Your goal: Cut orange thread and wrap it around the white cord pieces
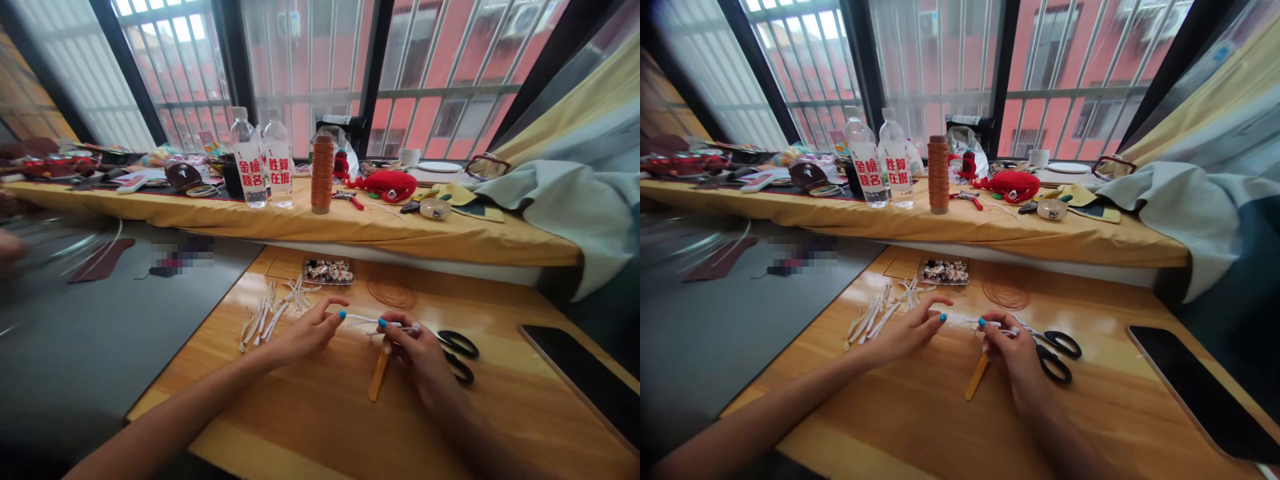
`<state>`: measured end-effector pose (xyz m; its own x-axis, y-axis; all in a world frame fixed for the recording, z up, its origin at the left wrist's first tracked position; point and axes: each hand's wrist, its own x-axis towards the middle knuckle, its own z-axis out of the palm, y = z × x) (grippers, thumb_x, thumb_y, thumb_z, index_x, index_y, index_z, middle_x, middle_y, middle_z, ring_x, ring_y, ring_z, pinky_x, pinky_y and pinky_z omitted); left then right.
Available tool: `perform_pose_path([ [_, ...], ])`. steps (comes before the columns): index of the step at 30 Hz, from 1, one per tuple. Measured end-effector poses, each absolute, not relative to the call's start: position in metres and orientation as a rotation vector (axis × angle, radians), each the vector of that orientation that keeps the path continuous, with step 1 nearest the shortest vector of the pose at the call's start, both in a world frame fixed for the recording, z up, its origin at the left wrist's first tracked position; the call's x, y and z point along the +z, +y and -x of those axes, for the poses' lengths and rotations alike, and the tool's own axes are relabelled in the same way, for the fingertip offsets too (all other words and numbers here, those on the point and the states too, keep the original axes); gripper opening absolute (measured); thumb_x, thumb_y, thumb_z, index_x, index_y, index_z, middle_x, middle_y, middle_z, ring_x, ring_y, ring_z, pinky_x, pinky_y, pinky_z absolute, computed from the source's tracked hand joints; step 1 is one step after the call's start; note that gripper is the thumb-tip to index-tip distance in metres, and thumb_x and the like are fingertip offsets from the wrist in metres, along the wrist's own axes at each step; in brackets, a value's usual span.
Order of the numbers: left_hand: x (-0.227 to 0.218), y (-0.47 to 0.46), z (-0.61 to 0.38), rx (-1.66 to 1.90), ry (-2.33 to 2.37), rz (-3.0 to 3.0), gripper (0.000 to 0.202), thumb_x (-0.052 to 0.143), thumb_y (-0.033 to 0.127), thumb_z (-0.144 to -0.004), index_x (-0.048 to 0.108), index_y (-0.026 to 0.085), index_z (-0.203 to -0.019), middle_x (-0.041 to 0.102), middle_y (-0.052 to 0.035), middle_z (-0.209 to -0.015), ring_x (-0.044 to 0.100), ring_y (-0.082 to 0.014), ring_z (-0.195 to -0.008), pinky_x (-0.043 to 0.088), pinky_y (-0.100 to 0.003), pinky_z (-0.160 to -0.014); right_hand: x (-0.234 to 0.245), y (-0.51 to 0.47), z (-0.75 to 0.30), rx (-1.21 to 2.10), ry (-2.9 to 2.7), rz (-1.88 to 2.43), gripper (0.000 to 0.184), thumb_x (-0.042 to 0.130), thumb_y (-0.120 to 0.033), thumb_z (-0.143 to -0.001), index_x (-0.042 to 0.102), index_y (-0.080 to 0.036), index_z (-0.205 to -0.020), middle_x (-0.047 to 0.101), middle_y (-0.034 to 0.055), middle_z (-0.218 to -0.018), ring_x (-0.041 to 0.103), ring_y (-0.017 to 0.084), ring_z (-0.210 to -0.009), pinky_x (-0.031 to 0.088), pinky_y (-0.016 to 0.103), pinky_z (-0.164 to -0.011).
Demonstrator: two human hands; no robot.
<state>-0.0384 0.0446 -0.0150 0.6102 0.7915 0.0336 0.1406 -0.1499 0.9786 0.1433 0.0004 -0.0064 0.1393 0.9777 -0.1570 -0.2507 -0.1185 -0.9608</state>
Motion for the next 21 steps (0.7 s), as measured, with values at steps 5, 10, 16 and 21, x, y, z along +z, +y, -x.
perform_pose_path([
  [5, -0.012, 0.039, 0.038, 0.570, 0.950, -2.337, 0.028, 0.032, 0.034, -0.086, 0.051, 0.019, -0.099, 0.057, -0.0016, -0.075, 0.050, -0.0122, -0.068, 0.036, -0.022, -0.061, -0.001, 0.001, -0.145, 1.281, -0.793, 1.192, 0.031, 0.071, -0.031, -0.055, 0.059, -0.016, -0.080, 0.049, -0.0059, -0.048, 0.040, 0.007, -0.046, 0.031, 0.018, -0.043],
  [10, -0.014, 0.037, 0.036, 0.466, 0.844, -2.418, 0.030, 0.028, 0.028, -0.087, 0.054, 0.018, -0.097, 0.061, -0.0042, -0.092, 0.054, -0.0140, -0.083, 0.039, -0.023, -0.072, -0.003, 0.000, -0.147, 1.366, -0.940, 1.166, 0.033, 0.067, -0.037, -0.059, 0.065, -0.015, -0.082, 0.049, -0.0037, -0.052, 0.040, 0.007, -0.048, 0.031, 0.019, -0.044],
  [16, -0.014, 0.038, 0.037, 0.432, 0.783, -2.317, 0.027, 0.031, 0.025, -0.086, 0.054, 0.020, -0.099, 0.061, -0.0024, -0.090, 0.054, -0.0124, -0.078, 0.039, -0.021, -0.069, -0.012, -0.002, -0.146, 1.160, -1.354, 1.328, 0.034, 0.057, -0.044, -0.068, 0.066, -0.015, -0.082, 0.050, -0.0021, -0.053, 0.044, 0.010, -0.049, 0.035, 0.023, -0.047],
  [21, -0.009, 0.039, 0.039, 0.486, 0.888, -2.094, 0.028, 0.037, 0.028, -0.083, 0.045, 0.018, -0.108, 0.057, 0.0019, -0.064, 0.046, -0.0093, -0.054, 0.033, -0.018, -0.050, -0.010, -0.001, -0.151, 0.797, -1.471, 1.509, 0.028, 0.049, -0.042, -0.075, 0.063, -0.017, -0.077, 0.055, 0.0003, -0.058, 0.048, 0.014, -0.054, 0.037, 0.026, -0.050],
])
